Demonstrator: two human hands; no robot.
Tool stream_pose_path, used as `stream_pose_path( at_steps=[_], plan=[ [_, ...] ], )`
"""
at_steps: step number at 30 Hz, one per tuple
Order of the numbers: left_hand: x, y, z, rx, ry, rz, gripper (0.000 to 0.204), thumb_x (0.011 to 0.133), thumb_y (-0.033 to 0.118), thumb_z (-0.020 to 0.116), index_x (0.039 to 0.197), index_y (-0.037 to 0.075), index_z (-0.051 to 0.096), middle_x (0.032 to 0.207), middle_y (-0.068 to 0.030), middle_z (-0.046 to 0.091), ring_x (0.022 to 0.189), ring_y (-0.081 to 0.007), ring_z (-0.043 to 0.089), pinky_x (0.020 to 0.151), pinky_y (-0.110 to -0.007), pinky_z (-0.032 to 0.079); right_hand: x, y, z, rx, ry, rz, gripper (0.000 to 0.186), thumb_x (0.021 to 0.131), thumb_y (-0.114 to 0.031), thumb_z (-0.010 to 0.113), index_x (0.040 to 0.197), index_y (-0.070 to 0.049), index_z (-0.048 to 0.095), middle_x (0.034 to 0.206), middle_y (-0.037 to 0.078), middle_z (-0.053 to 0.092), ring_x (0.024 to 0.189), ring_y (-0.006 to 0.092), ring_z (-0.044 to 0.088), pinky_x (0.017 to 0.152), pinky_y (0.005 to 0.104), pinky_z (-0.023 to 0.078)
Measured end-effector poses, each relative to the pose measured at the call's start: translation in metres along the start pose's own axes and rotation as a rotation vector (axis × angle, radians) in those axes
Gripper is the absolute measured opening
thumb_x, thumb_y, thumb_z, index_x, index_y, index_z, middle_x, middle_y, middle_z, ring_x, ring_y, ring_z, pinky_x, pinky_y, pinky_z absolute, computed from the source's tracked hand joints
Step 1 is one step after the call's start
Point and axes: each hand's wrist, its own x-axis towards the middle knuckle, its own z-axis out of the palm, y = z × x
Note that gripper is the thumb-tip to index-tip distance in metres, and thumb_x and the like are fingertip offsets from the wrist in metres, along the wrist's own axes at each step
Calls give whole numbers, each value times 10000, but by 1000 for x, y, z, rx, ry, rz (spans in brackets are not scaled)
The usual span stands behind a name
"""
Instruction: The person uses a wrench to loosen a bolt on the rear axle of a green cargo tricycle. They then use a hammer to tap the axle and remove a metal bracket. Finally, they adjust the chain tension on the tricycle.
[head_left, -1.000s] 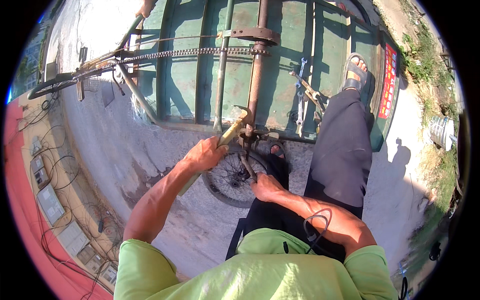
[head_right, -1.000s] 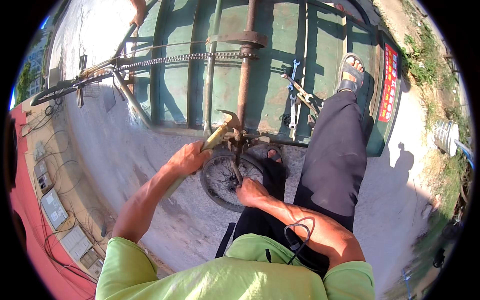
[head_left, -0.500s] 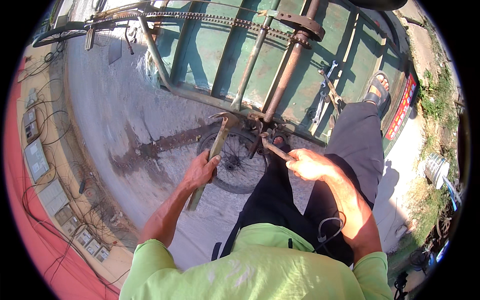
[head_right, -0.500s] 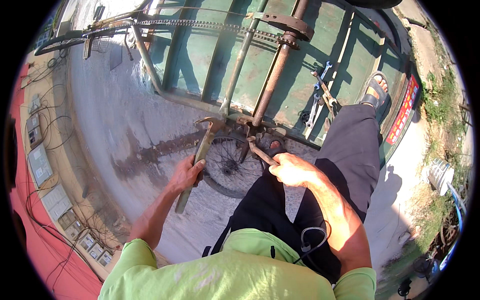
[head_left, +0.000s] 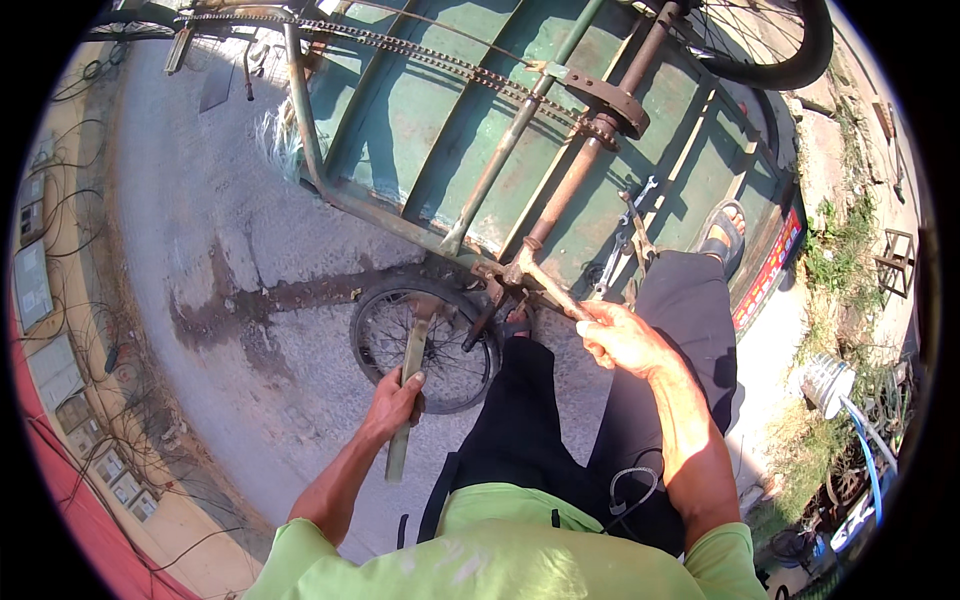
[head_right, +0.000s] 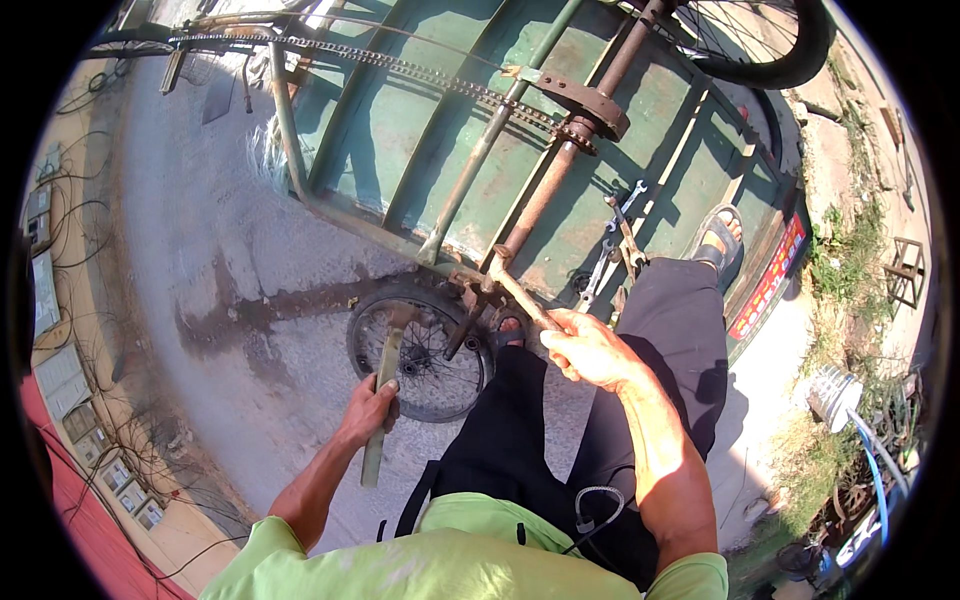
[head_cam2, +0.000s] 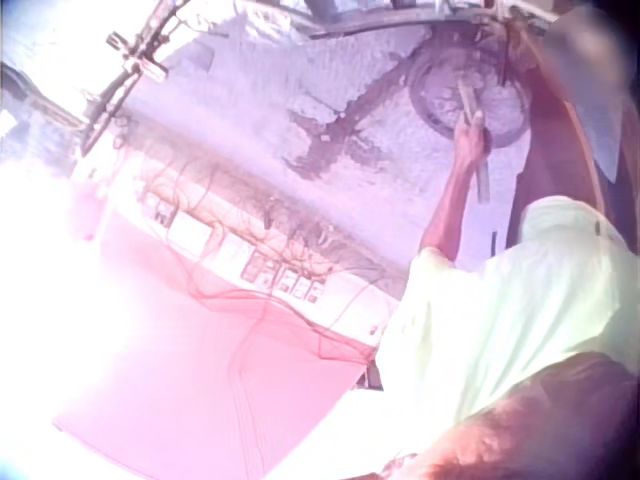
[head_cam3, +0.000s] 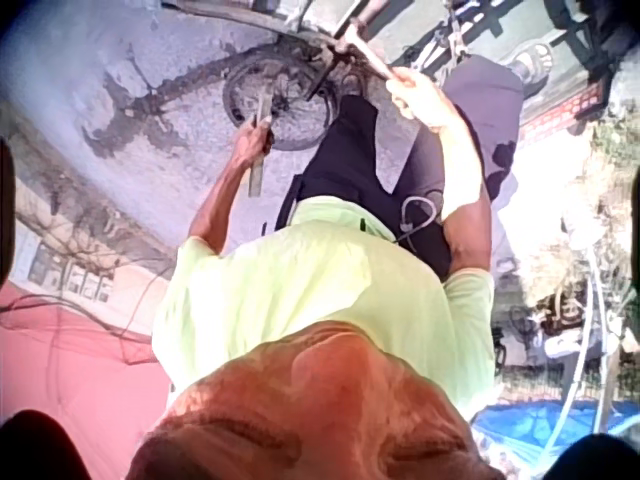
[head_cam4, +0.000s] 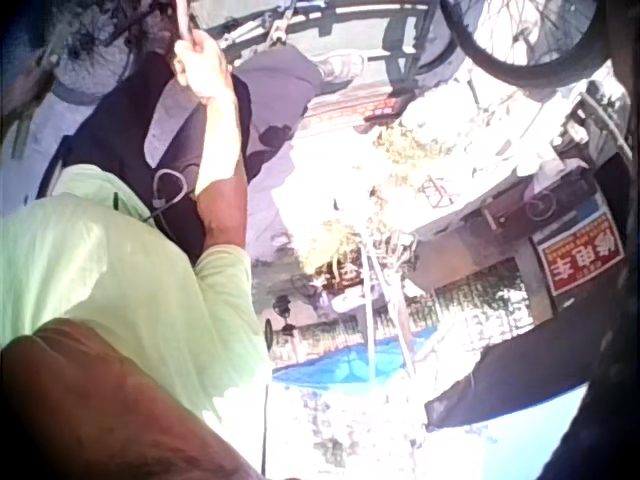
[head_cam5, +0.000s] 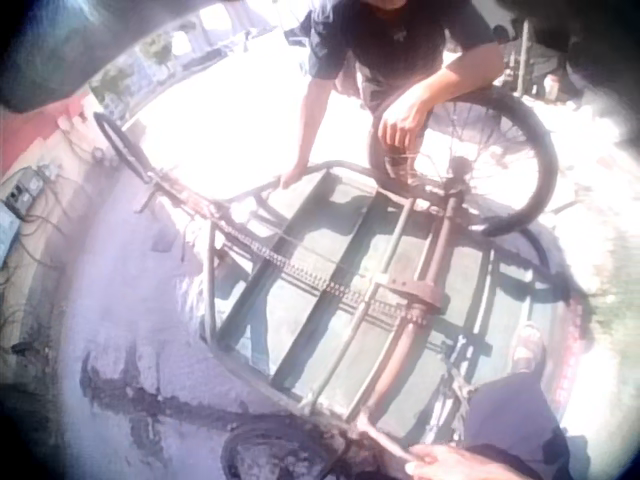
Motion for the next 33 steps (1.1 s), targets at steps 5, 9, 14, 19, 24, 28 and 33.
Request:
stream_pose_path(
  at_steps=[5,9,14,19,24,28,33],
  plan=[
    [33,41,19,-13,-43,108,297,998,315,594,1024,28,522,667,-49,576,498,-135,539,460,-302,443,9,-9,1,112,184,-57,186,1004,-176,569,1130,-40,565,719,-25,482,550,47,435,464,218,373],
    [74,70,18,29,-119,224,301,995,295,616,1086,16,548,682,-41,593,523,-124,553,485,-298,465,17,-9,-9,152,269,-98,280,1004,-164,564,1249,-30,547,729,-21,488,550,50,442,458,221,383],
    [103,98,13,339,-57,393,302,973,279,650,1027,-12,592,745,-85,633,624,-160,596,584,-341,489,23,-17,-10,277,352,-90,297,999,-162,569,1261,-26,531,718,-28,471,525,58,421,449,222,364],
    [122,96,10,560,-107,406,346,951,303,667,1021,-29,596,803,-160,677,724,-237,672,672,-407,512,25,-25,-8,272,334,-116,260,1001,-175,577,1222,-40,554,717,-35,458,517,61,393,465,223,306],
    [126,67,10,668,-60,434,372,931,304,661,1091,-27,602,865,-211,694,790,-337,698,757,-451,520,20,-11,-13,268,302,-121,255,1004,-165,576,1229,-45,566,716,-44,427,528,57,367,460,220,298],
    [119,66,10,633,-19,408,412,912,304,677,1137,-31,593,903,-238,695,851,-360,700,791,-460,519,27,-8,-15,214,351,-126,247,997,-146,577,1223,-47,572,699,-39,435,504,63,370,455,227,333],
    [105,83,7,563,-78,284,449,894,305,698,1166,-30,575,973,-271,692,951,-412,678,843,-478,502,29,1,-23,1,404,-76,302,989,-129,562,1274,-29,559,700,-14,501,506,71,443,450,239,374]
  ],
)
